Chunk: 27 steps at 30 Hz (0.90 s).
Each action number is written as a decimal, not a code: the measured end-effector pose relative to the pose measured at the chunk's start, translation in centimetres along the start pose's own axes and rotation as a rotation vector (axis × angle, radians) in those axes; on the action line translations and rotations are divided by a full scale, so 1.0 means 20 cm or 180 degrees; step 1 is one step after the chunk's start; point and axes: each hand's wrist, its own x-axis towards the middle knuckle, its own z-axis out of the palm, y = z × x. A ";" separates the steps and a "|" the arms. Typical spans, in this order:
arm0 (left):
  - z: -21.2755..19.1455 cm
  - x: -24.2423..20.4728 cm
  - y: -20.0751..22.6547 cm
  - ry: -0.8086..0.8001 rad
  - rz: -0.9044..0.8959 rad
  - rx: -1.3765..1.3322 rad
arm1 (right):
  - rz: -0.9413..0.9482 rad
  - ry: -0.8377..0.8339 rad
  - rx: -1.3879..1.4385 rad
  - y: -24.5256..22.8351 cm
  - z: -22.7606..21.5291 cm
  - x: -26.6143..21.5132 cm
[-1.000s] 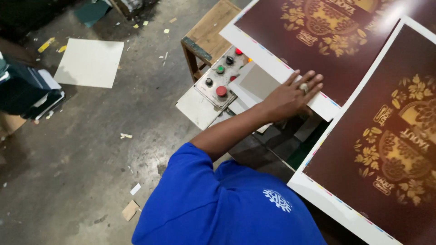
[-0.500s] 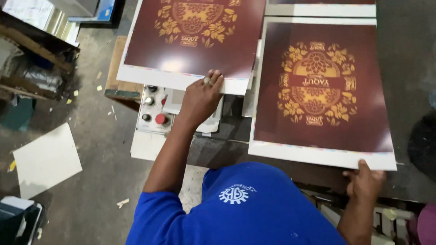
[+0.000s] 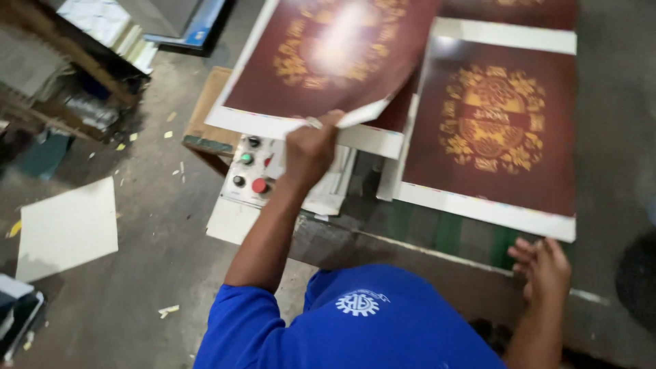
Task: The person repeatedly picks up large printed sheets from a machine output tray and places them onto a growing stack on the table. The sheets feature a brown and gold design. The person handles the sheets one at a time, aligning them as they stack.
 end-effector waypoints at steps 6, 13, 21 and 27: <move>0.23 -0.14 0.47 -0.0673 0.0666 -0.0498 | -0.0353 -0.0828 0.0106 -0.16 0.30 -0.42; 0.34 -0.20 0.76 -0.0875 0.1176 -0.1116 | -0.0853 -0.2140 0.1519 0.25 0.25 -0.06; 0.32 -0.17 0.12 -0.1317 0.0117 0.0228 | -0.2863 -0.2145 -0.0072 0.65 -0.48 0.93; 0.32 -0.21 -0.02 -0.1695 -0.0110 0.0216 | -0.4422 -0.1540 -0.1368 0.84 -0.61 1.26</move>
